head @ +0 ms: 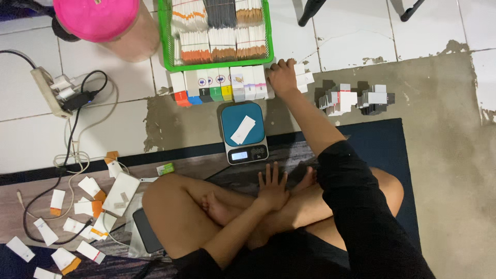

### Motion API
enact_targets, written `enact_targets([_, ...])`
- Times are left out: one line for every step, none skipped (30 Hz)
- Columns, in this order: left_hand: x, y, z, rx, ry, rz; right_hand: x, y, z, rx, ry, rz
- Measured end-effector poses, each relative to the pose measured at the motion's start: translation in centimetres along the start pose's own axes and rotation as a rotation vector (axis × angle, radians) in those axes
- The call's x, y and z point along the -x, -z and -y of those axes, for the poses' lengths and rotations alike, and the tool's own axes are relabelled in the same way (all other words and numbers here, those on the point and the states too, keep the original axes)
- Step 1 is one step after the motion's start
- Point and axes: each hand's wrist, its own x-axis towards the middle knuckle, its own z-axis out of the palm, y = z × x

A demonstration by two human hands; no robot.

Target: The person places small paper slips onto a scale by hand and luego moves them into sorted piles.

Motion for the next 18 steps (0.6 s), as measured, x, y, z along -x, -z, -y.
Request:
enact_targets([-0.2, -0.2, 0.1, -0.001, 0.0, -0.003, -0.1, -0.6, -0.1, 0.001, 0.0, -0.002])
enact_targets([-0.4, -0.4, 0.2, 0.001, -0.007, -0.01, 0.0, -1.2, -0.2, -0.01, 0.002, 0.002])
enact_targets([-0.6, -0.6, 0.3, 0.003, -0.013, -0.016, 0.0, -1.8, -0.3, -0.021, 0.003, 0.007])
enact_targets([-0.8, -0.8, 0.4, 0.003, -0.013, -0.017, 0.0, -1.3, -0.1, -0.02, 0.003, 0.006])
enact_targets([-0.9, -1.0, 0.5, 0.008, -0.02, -0.023, 0.0, -0.9, 0.0, -0.008, -0.002, 0.012])
enact_targets([-1.0, -1.2, 0.6, 0.013, -0.026, -0.028, 0.0, -0.4, 0.2, 0.004, -0.007, 0.018])
enact_targets([-1.0, -1.1, 0.6, 0.013, -0.026, -0.027, 0.0, 0.8, 0.3, 0.003, -0.007, 0.018])
enact_targets([-0.9, -1.0, 0.6, 0.019, -0.026, -0.03, 0.0, 1.9, 0.3, -0.005, -0.008, 0.059])
enact_targets([-0.8, -0.9, 0.5, 0.024, -0.027, -0.033, 0.0, 3.1, 0.4, -0.013, -0.01, 0.101])
enact_targets([-0.9, -1.0, 0.6, 0.024, -0.027, -0.034, -0.1, 2.3, 0.3, -0.013, -0.01, 0.101])
enact_targets([-1.0, -1.1, 0.6, 0.027, -0.026, -0.037, -0.1, 1.6, 0.1, -0.026, -0.013, 0.056])
enact_targets([-1.0, -1.2, 0.6, 0.03, -0.025, -0.041, -0.1, 0.8, 0.0, -0.04, -0.017, 0.011])
enact_targets([-1.0, -1.2, 0.6, 0.029, -0.025, -0.041, -0.1, 0.9, 0.0, -0.04, -0.017, 0.011])
enact_targets([-1.1, -1.2, 0.6, 0.024, -0.025, -0.037, -0.1, 1.0, -0.1, -0.053, -0.018, 0.004])
enact_targets([-1.1, -1.3, 0.6, 0.019, -0.024, -0.033, 0.0, 1.1, -0.2, -0.065, -0.019, -0.002])
enact_targets([-1.0, -1.1, 0.6, 0.017, -0.026, -0.035, -0.1, 0.8, -0.3, -0.064, -0.02, -0.004])
enact_targets([-0.9, -1.0, 0.5, 0.015, -0.019, -0.026, -0.2, 0.5, -0.5, -0.075, -0.005, -0.003])
enact_targets([-0.7, -0.8, 0.4, 0.013, -0.012, -0.017, -0.3, 0.2, -0.6, -0.087, 0.011, -0.002])
